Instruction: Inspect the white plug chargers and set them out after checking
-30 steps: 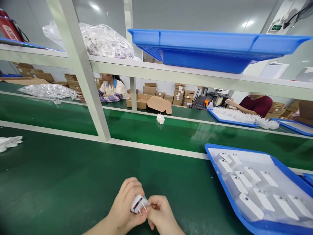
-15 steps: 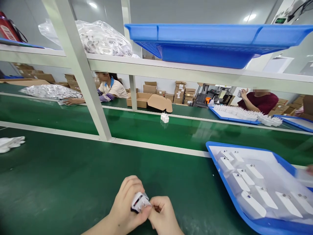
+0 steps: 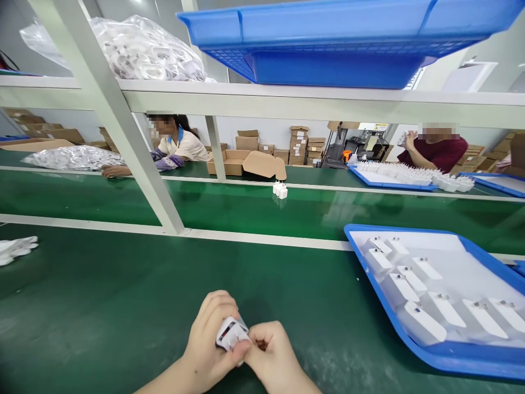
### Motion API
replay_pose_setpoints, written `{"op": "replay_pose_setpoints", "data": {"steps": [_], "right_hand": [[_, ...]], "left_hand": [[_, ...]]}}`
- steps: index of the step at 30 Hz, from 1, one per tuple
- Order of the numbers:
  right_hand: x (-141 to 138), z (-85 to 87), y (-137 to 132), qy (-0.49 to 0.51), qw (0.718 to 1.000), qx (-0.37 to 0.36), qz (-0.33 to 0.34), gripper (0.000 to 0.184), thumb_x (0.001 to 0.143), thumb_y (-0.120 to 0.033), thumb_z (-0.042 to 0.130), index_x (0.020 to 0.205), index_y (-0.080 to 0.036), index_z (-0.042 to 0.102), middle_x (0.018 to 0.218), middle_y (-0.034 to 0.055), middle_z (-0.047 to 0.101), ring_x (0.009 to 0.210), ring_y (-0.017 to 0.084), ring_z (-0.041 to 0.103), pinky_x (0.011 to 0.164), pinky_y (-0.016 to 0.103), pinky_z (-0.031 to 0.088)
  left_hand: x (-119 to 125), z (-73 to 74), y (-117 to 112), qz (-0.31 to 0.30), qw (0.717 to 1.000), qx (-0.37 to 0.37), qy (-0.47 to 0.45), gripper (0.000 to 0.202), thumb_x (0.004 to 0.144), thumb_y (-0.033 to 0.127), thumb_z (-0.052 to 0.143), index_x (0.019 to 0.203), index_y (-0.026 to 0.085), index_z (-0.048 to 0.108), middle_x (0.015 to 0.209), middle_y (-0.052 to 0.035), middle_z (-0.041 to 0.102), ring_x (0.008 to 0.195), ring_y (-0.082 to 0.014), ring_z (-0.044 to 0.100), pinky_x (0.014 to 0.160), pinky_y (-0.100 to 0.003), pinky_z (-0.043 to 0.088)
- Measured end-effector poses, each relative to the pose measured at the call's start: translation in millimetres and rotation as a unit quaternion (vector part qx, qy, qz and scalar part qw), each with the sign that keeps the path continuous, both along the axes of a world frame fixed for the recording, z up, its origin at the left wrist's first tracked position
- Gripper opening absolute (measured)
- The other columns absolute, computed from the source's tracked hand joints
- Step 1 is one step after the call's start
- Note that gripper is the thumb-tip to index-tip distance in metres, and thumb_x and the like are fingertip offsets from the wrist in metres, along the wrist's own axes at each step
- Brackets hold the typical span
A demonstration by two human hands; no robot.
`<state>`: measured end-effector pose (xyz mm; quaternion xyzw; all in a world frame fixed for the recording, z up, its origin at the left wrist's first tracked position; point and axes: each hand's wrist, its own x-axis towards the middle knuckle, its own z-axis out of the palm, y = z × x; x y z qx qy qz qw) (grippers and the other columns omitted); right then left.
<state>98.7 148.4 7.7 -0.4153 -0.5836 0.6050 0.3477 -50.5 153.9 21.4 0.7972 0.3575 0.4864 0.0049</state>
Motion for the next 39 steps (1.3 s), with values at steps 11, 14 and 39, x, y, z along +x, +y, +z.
{"op": "replay_pose_setpoints", "data": {"steps": [11,14,39], "right_hand": [[-1,-6.8,-3,0.01,0.999,0.025,-0.023,0.058,0.076,-0.063,0.057,0.047,-0.02,0.03,0.048,-0.007,0.022,0.049,0.008,0.02,0.046,0.026,0.014],[-1,-5.3,-4,0.008,0.999,0.024,-0.026,0.057,0.076,-0.063,0.057,0.048,-0.02,0.032,0.049,-0.0066,0.023,0.049,0.008,0.021,0.046,0.026,0.014],[1,-8.7,-8,-0.045,0.998,0.033,-0.032,0.058,0.073,-0.065,0.056,0.048,-0.02,0.029,0.053,-0.0044,0.024,0.054,0.011,0.024,0.05,0.028,0.018]], "left_hand": [[2,5.2,0,0.011,1.0,0.013,0.006,0.01,0.084,0.024,0.054,0.082,0.018,0.046,0.07,-0.0029,0.051,0.071,-0.0196,0.047,0.066,-0.034,0.046],[2,8.4,-1,0.025,0.999,0.034,0.019,0.011,0.087,0.025,0.051,0.082,0.017,0.047,0.069,-0.0032,0.052,0.07,-0.0192,0.048,0.066,-0.034,0.045],[5,19.3,-6,0.037,0.996,0.079,0.019,0.025,0.096,0.033,0.044,0.079,0.017,0.049,0.063,-0.002,0.055,0.062,-0.0151,0.053,0.065,-0.032,0.048]]}}
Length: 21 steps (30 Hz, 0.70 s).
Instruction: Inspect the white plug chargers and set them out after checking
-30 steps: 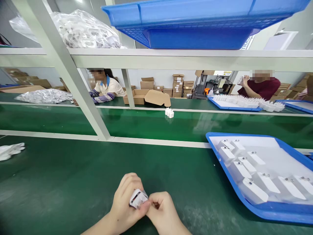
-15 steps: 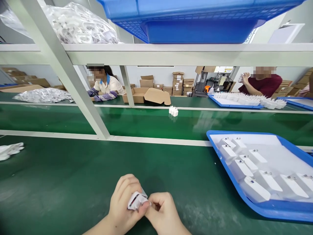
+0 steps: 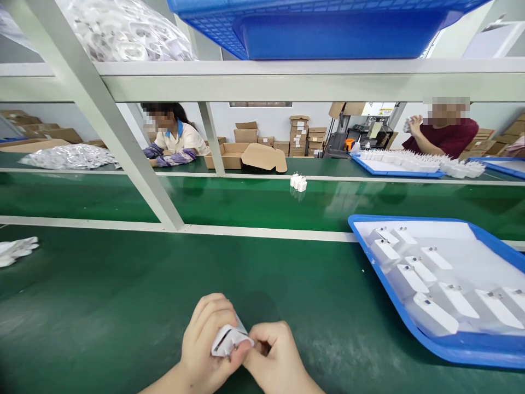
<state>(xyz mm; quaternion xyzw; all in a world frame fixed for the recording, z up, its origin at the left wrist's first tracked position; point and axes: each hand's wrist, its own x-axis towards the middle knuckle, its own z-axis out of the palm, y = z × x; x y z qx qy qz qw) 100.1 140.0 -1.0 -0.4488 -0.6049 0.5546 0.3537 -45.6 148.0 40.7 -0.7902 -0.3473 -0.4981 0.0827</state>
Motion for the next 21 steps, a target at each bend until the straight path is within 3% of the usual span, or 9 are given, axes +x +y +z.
{"op": "replay_pose_setpoints", "data": {"steps": [10,13,15,17,19,21], "right_hand": [[-1,-5.1,4,0.052,0.998,-0.046,0.002,0.058,0.071,-0.063,0.063,0.048,-0.02,0.031,0.05,-0.0073,0.023,0.05,0.008,0.023,0.048,0.026,0.016],[-3,-0.9,7,0.101,0.99,-0.102,0.014,0.051,0.066,-0.063,0.07,0.058,-0.017,0.05,0.051,-0.0066,0.037,0.046,0.007,0.033,0.045,0.023,0.024],[-3,6.5,8,0.16,0.98,-0.117,0.026,0.051,0.063,-0.06,0.076,0.085,-0.015,0.065,0.067,-0.0005,0.056,0.059,0.013,0.052,0.056,0.024,0.04],[-4,14.9,9,0.213,0.969,-0.109,0.065,0.063,0.063,-0.058,0.078,0.11,-0.018,0.065,0.093,0.0067,0.065,0.086,0.021,0.061,0.077,0.031,0.046],[-4,20.8,9,0.23,0.964,-0.097,0.089,0.061,0.066,-0.056,0.077,0.114,-0.019,0.065,0.107,0.01,0.066,0.102,0.027,0.059,0.088,0.036,0.044],[-5,22.1,8,0.225,0.967,-0.09,0.081,0.057,0.066,-0.056,0.077,0.107,-0.019,0.067,0.106,0.0108,0.067,0.101,0.028,0.061,0.088,0.037,0.045]], "left_hand": [[0,-3.6,2,-0.002,1.0,-0.022,0.01,0.025,0.097,0.035,0.042,0.082,0.017,0.049,0.065,-0.0021,0.054,0.064,-0.0162,0.053,0.065,-0.033,0.047],[-1,-6.7,2,-0.011,0.999,-0.036,-0.005,0.024,0.097,0.036,0.043,0.082,0.018,0.049,0.066,-0.0019,0.053,0.065,-0.0164,0.052,0.064,-0.032,0.047],[-1,-9.7,2,-0.025,0.998,-0.06,-0.025,0.025,0.096,0.039,0.044,0.081,0.018,0.048,0.068,-0.002,0.052,0.067,-0.0169,0.051,0.063,-0.032,0.047],[-1,-12.7,1,-0.043,0.994,-0.085,-0.046,0.028,0.095,0.042,0.043,0.08,0.019,0.048,0.068,-0.0016,0.051,0.067,-0.0172,0.05,0.06,-0.032,0.046],[0,-15.2,0,-0.057,0.991,-0.102,-0.059,0.03,0.095,0.045,0.043,0.079,0.02,0.047,0.068,-0.0011,0.049,0.067,-0.0173,0.049,0.06,-0.032,0.045],[1,-16.7,-1,-0.066,0.989,-0.116,-0.067,0.032,0.095,0.048,0.042,0.079,0.02,0.047,0.068,-0.001,0.049,0.067,-0.0176,0.048,0.059,-0.032,0.044]]}}
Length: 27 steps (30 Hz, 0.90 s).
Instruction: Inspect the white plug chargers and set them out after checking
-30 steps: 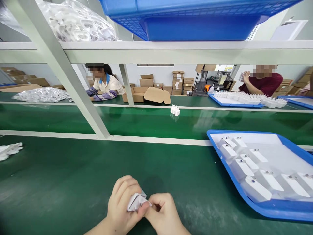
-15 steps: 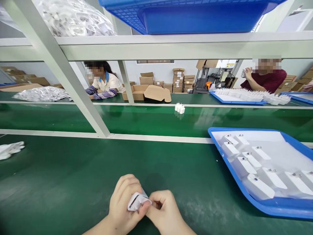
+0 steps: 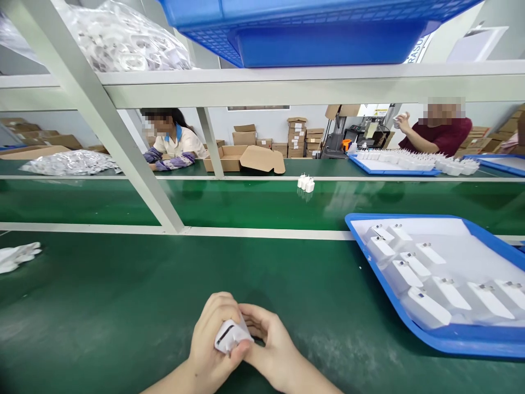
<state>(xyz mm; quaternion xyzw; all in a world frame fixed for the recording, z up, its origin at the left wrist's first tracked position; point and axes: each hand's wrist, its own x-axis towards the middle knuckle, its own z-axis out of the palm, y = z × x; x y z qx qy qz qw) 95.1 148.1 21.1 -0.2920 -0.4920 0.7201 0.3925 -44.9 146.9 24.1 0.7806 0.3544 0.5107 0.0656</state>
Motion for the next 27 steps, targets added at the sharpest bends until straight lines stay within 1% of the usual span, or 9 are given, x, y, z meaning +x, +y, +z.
{"op": "replay_pose_setpoints", "data": {"steps": [4,7,8,10,12,14,17,20,27], "right_hand": [[0,-7.2,0,0.01,0.999,-0.013,-0.027,0.054,0.06,-0.051,0.082,0.099,-0.018,0.067,0.094,0.0076,0.067,0.091,0.025,0.062,0.082,0.035,0.046],[5,-13.4,4,0.019,0.999,-0.016,-0.034,0.051,0.06,-0.047,0.083,0.1,-0.018,0.068,0.092,0.006,0.067,0.088,0.023,0.061,0.078,0.032,0.046],[7,-14.8,6,0.02,0.999,-0.017,-0.037,0.05,0.061,-0.046,0.082,0.1,-0.018,0.068,0.092,0.0058,0.068,0.087,0.023,0.061,0.077,0.032,0.046],[11,-16.3,10,0.015,0.999,-0.025,-0.046,0.047,0.063,-0.044,0.081,0.1,-0.018,0.07,0.092,0.0057,0.069,0.086,0.022,0.061,0.077,0.031,0.046],[13,-15.6,13,0.01,0.998,-0.035,-0.048,0.045,0.063,-0.044,0.081,0.098,-0.017,0.071,0.09,0.0059,0.07,0.085,0.022,0.061,0.077,0.031,0.046],[13,-12.7,12,0.004,0.998,-0.042,-0.047,0.045,0.064,-0.045,0.08,0.097,-0.016,0.072,0.088,0.0065,0.07,0.084,0.022,0.061,0.077,0.031,0.046],[11,-6.9,8,0.0,0.997,-0.059,-0.049,0.046,0.062,-0.046,0.082,0.096,-0.015,0.073,0.087,0.0065,0.071,0.084,0.022,0.06,0.079,0.032,0.045],[9,-3.2,4,0.004,0.995,-0.077,-0.058,0.046,0.059,-0.046,0.083,0.094,-0.016,0.073,0.088,0.0057,0.07,0.086,0.022,0.059,0.079,0.031,0.045],[9,-3.3,3,0.022,0.995,-0.083,-0.055,0.038,0.062,-0.04,0.083,0.089,-0.016,0.072,0.082,0.0024,0.066,0.081,0.018,0.056,0.074,0.027,0.042]], "left_hand": [[0,0.9,0,-0.029,0.999,-0.029,-0.018,0.032,0.092,0.051,0.047,0.081,0.021,0.046,0.07,-0.0007,0.048,0.069,-0.0181,0.048,0.059,-0.032,0.043],[-1,3.7,1,-0.071,0.996,-0.061,-0.007,0.037,0.081,0.053,0.061,0.092,0.02,0.047,0.08,-0.0019,0.047,0.075,-0.0202,0.048,0.064,-0.035,0.046],[-2,4.3,2,-0.084,0.993,-0.08,0.004,0.041,0.076,0.049,0.067,0.097,0.021,0.047,0.084,-0.0028,0.047,0.079,-0.0211,0.049,0.066,-0.036,0.047],[-3,4.0,4,-0.097,0.988,-0.119,0.028,0.045,0.07,0.034,0.074,0.103,0.021,0.046,0.091,-0.004,0.047,0.086,-0.0221,0.049,0.069,-0.036,0.048],[-2,1.5,6,-0.086,0.986,-0.135,0.041,0.045,0.066,0.017,0.071,0.102,0.022,0.044,0.092,-0.0039,0.048,0.087,-0.0214,0.05,0.069,-0.034,0.049],[-1,-2.4,8,-0.065,0.99,-0.123,0.037,0.044,0.062,0.008,0.064,0.098,0.022,0.043,0.089,-0.0029,0.048,0.082,-0.0198,0.051,0.064,-0.031,0.047],[1,-7.1,8,-0.04,0.994,-0.096,0.024,0.042,0.057,0.007,0.056,0.093,0.022,0.042,0.086,-0.002,0.047,0.076,-0.0183,0.05,0.059,-0.029,0.045],[4,-7.9,8,-0.027,0.996,-0.081,0.018,0.039,0.056,0.009,0.054,0.091,0.022,0.042,0.083,-0.0013,0.047,0.073,-0.0177,0.05,0.057,-0.028,0.044],[6,-6.5,7,-0.013,0.998,-0.063,0.01,0.036,0.056,0.009,0.053,0.088,0.022,0.043,0.08,-0.0008,0.048,0.069,-0.017,0.05,0.055,-0.027,0.044]]}}
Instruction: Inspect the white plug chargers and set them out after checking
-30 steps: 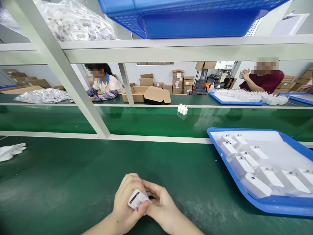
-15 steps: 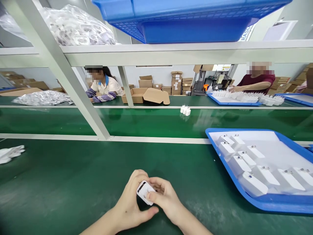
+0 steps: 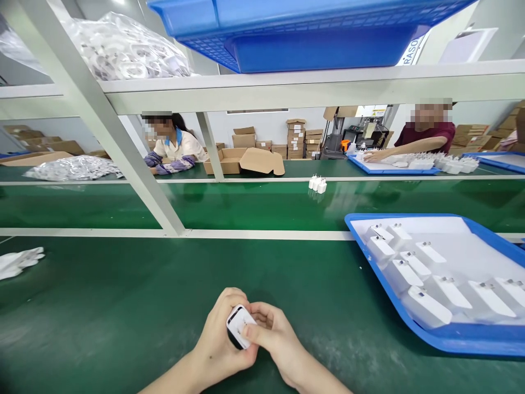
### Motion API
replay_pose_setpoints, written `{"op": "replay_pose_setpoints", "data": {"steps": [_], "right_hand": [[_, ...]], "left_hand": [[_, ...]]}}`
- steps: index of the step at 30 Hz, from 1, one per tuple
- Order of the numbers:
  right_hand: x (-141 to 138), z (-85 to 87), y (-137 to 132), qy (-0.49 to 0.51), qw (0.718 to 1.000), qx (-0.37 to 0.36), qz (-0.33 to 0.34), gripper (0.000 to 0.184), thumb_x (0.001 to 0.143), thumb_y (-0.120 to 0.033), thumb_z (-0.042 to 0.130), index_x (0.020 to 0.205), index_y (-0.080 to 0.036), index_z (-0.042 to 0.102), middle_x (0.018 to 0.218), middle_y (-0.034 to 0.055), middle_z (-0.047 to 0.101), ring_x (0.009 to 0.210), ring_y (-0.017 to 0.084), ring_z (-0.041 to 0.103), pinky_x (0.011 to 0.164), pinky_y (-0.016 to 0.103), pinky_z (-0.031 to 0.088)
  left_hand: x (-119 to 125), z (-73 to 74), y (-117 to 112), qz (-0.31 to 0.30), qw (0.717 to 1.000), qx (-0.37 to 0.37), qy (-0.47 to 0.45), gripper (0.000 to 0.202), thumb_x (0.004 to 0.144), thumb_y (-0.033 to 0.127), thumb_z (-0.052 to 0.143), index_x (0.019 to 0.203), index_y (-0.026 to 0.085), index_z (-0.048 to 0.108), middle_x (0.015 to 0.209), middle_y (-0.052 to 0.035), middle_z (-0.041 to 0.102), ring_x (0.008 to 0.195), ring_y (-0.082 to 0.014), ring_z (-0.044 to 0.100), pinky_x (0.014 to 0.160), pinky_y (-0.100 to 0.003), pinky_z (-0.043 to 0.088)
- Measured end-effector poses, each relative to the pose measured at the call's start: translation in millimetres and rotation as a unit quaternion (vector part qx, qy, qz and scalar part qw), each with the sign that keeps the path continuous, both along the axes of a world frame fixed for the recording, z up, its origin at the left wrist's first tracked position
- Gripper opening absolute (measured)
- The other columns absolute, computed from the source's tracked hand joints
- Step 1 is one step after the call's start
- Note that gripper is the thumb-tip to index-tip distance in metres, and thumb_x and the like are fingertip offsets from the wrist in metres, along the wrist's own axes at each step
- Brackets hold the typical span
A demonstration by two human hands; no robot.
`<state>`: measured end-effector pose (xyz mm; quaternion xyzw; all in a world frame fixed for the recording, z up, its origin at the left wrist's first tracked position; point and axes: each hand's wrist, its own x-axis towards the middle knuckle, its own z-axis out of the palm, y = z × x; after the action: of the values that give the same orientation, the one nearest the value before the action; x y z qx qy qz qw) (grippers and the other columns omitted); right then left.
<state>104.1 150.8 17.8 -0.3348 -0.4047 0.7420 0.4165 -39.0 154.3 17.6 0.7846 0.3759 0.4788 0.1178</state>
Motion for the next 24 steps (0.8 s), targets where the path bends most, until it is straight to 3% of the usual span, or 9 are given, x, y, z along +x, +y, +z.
{"op": "replay_pose_setpoints", "data": {"steps": [5,9,12,14,19,24], "right_hand": [[-1,-2.8,1,-0.013,1.0,0.006,-0.01,0.036,0.067,-0.04,0.08,0.092,-0.016,0.071,0.086,0.0034,0.066,0.086,0.02,0.057,0.077,0.029,0.043],[-3,-6.3,8,-0.075,0.994,0.049,-0.056,0.04,0.072,-0.046,0.074,0.099,-0.018,0.066,0.093,0.0052,0.066,0.091,0.023,0.059,0.081,0.032,0.044],[-1,-6.5,11,-0.177,0.97,0.127,-0.103,0.027,0.076,-0.043,0.069,0.075,-0.019,0.057,0.073,-0.0004,0.056,0.072,0.018,0.054,0.062,0.027,0.041],[1,-4.5,11,-0.208,0.96,0.157,-0.103,0.033,0.078,-0.043,0.067,0.064,-0.02,0.047,0.064,-0.0038,0.046,0.061,0.013,0.045,0.054,0.024,0.033],[3,1.4,10,-0.08,0.991,0.104,-0.035,0.043,0.074,-0.048,0.07,0.061,-0.02,0.041,0.058,-0.0043,0.048,0.059,0.013,0.046,0.059,0.026,0.035],[0,-1.9,10,-0.051,0.99,0.121,-0.039,0.047,0.071,-0.048,0.074,0.056,-0.02,0.039,0.058,-0.0058,0.04,0.058,0.011,0.036,0.055,0.024,0.029]], "left_hand": [[-1,-2.9,2,0.012,1.0,-0.015,0.008,0.036,0.058,0.01,0.056,0.09,0.022,0.043,0.082,-0.001,0.05,0.073,-0.0181,0.052,0.058,-0.029,0.047],[-6,-4.0,7,0.041,0.998,-0.013,0.039,0.038,0.064,0.009,0.06,0.096,0.021,0.044,0.091,-0.0042,0.052,0.083,-0.021,0.054,0.066,-0.034,0.051],[-9,-2.8,9,0.066,0.995,0.034,0.066,0.036,0.07,0.014,0.064,0.099,0.02,0.045,0.094,-0.0067,0.051,0.089,-0.024,0.053,0.071,-0.039,0.052],[-9,-0.2,9,0.071,0.994,0.053,0.069,0.036,0.07,0.016,0.065,0.1,0.019,0.044,0.094,-0.0072,0.051,0.088,-0.0241,0.052,0.07,-0.039,0.051],[-10,11.1,5,0.041,0.995,0.084,0.045,0.035,0.069,0.018,0.061,0.1,0.016,0.044,0.092,-0.0079,0.049,0.086,-0.0241,0.05,0.068,-0.039,0.05],[-12,15.2,2,0.054,0.99,0.122,0.038,0.034,0.07,0.019,0.062,0.1,0.015,0.046,0.091,-0.0084,0.05,0.085,-0.0244,0.051,0.071,-0.041,0.049]]}}
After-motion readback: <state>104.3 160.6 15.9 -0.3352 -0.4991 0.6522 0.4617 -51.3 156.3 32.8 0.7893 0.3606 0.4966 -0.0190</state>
